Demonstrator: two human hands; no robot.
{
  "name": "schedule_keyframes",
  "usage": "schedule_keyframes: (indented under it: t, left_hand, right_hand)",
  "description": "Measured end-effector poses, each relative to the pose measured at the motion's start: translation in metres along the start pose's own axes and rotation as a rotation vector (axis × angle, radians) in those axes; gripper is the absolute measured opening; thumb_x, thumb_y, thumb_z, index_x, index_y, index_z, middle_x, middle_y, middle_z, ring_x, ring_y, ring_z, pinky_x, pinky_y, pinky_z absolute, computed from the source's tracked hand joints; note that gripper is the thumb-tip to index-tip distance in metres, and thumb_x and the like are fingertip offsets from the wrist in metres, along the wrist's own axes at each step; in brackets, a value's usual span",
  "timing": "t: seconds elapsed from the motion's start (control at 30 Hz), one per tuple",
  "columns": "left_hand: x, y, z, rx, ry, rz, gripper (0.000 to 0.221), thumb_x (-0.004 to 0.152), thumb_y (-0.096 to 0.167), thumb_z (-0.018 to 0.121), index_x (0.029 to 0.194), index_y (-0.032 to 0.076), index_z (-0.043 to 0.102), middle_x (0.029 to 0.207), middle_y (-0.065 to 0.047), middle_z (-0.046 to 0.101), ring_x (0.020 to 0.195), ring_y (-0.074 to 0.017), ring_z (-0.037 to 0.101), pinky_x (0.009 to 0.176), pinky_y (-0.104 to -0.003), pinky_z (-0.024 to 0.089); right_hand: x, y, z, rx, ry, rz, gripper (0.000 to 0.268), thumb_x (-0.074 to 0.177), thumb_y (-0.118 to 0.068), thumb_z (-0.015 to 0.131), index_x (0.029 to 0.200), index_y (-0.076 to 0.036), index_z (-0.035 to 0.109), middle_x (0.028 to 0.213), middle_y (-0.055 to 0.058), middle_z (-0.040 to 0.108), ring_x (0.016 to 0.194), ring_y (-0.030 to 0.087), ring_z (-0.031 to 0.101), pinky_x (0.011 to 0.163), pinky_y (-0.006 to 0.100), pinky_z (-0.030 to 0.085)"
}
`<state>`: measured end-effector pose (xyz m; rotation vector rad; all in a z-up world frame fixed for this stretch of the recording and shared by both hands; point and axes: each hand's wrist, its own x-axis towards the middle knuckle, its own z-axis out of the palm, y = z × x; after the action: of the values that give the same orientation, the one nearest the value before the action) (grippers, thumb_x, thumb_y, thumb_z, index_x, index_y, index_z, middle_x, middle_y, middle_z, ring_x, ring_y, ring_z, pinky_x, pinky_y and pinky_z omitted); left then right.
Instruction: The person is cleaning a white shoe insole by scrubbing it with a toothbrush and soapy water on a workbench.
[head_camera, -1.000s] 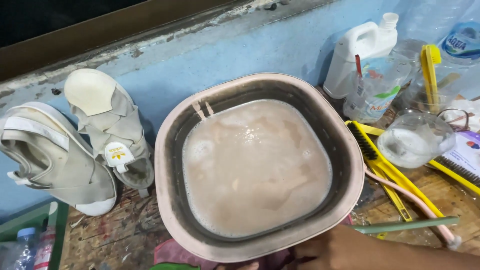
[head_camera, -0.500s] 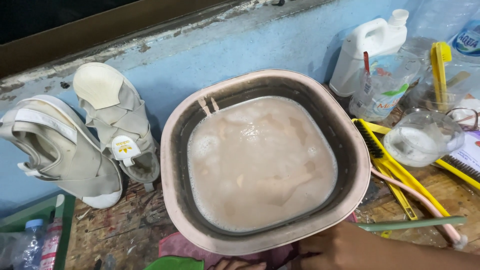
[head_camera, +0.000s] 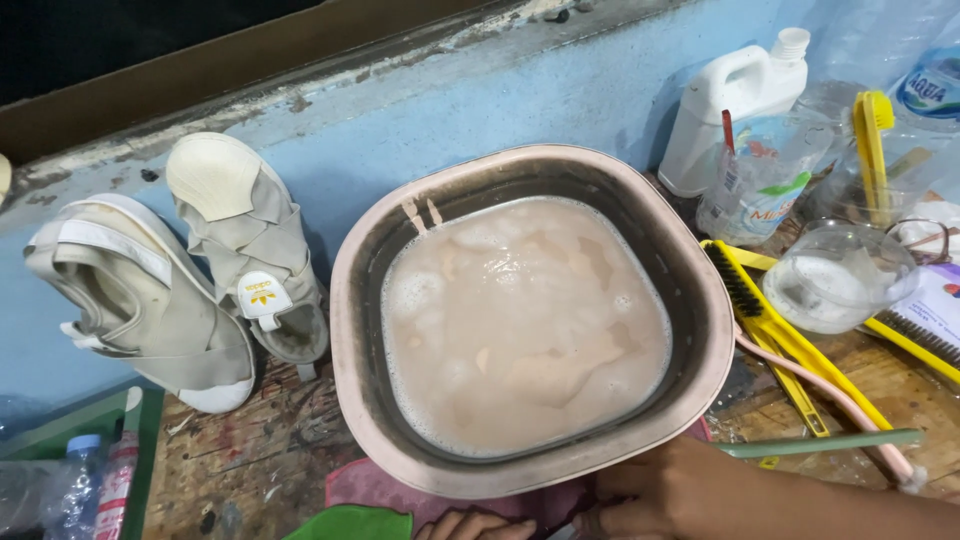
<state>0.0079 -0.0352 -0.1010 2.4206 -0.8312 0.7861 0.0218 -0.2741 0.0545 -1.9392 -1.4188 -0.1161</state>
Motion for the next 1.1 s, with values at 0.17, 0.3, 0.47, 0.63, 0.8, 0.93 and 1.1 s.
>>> schedule_keyframes:
  t: [0.17,0.3,0.47,0.63,0.8,0.93,1.1]
  left_hand:
    - [0.006,-0.01,-0.023,-0.073,-0.406,-0.001,0.034,0.076,0.043,0.05,0.109,0.044,0.054,0.087,0.017,0.055,0.069,-0.0136,0.049,0.057,-0.035,0.037]
    - [0.008,-0.027,-0.032,-0.247,-0.721,0.268,0.047,0.089,0.032,0.044,0.135,0.026,0.04,0.108,0.002,0.049,0.089,-0.0239,0.048,0.066,-0.042,0.045]
    - [0.049,0.004,-0.086,-0.516,-0.86,0.114,0.063,0.077,0.047,0.054,0.131,0.016,0.043,0.114,-0.006,0.05,0.108,-0.024,0.045,0.091,-0.036,0.029]
    - [0.053,0.013,-0.103,-0.541,-0.813,0.075,0.066,0.066,0.053,0.064,0.119,0.016,0.052,0.107,-0.005,0.053,0.099,-0.0248,0.05,0.083,-0.037,0.038]
    - [0.06,0.018,-0.121,-0.547,-0.92,0.017,0.078,0.068,0.058,0.056,0.134,0.02,0.039,0.12,-0.007,0.044,0.112,-0.0265,0.039,0.094,-0.041,0.027]
    - [0.058,0.013,-0.116,-0.447,-0.988,0.02,0.075,0.066,0.064,0.051,0.135,0.035,0.038,0.143,-0.005,0.03,0.134,-0.0309,0.017,0.099,-0.053,0.006]
    - [0.052,0.007,-0.105,-0.298,-1.032,0.072,0.084,0.064,0.071,0.047,0.138,0.04,0.025,0.152,-0.003,0.012,0.138,-0.029,0.004,0.101,-0.057,-0.004]
  right_hand:
    - [-0.022,0.004,0.014,-0.116,-0.109,0.097,0.032,0.098,-0.023,0.038,0.097,-0.002,0.063,0.079,0.014,0.057,0.066,0.033,0.056,0.056,0.042,0.043]
    - [-0.028,-0.002,0.02,-0.231,-0.176,0.121,0.028,0.096,-0.021,0.039,0.106,-0.006,0.062,0.073,0.011,0.052,0.056,0.032,0.054,0.046,0.043,0.043]
    - [-0.02,-0.019,0.022,-0.293,-0.118,0.113,0.024,0.094,-0.025,0.046,0.103,-0.01,0.063,0.066,0.008,0.05,0.049,0.028,0.053,0.042,0.04,0.042]
    - [-0.026,-0.036,0.035,-0.475,-0.147,0.08,0.027,0.093,-0.024,0.04,0.105,-0.017,0.063,0.069,0.006,0.052,0.058,0.029,0.052,0.06,0.04,0.036]
    - [-0.056,-0.063,0.048,-0.498,-0.196,0.42,0.038,0.088,-0.033,0.045,0.124,-0.026,0.053,0.07,0.003,0.053,0.06,0.025,0.057,0.052,0.041,0.045]
    - [-0.089,-0.082,0.046,-0.439,-0.208,0.797,0.036,0.08,-0.042,0.052,0.114,-0.04,0.06,0.085,-0.004,0.066,0.073,0.023,0.068,0.058,0.036,0.052]
    - [-0.07,-0.077,0.085,-0.829,-0.087,0.72,0.035,0.081,-0.04,0.05,0.115,-0.04,0.057,0.075,-0.005,0.058,0.062,0.019,0.062,0.037,0.036,0.046]
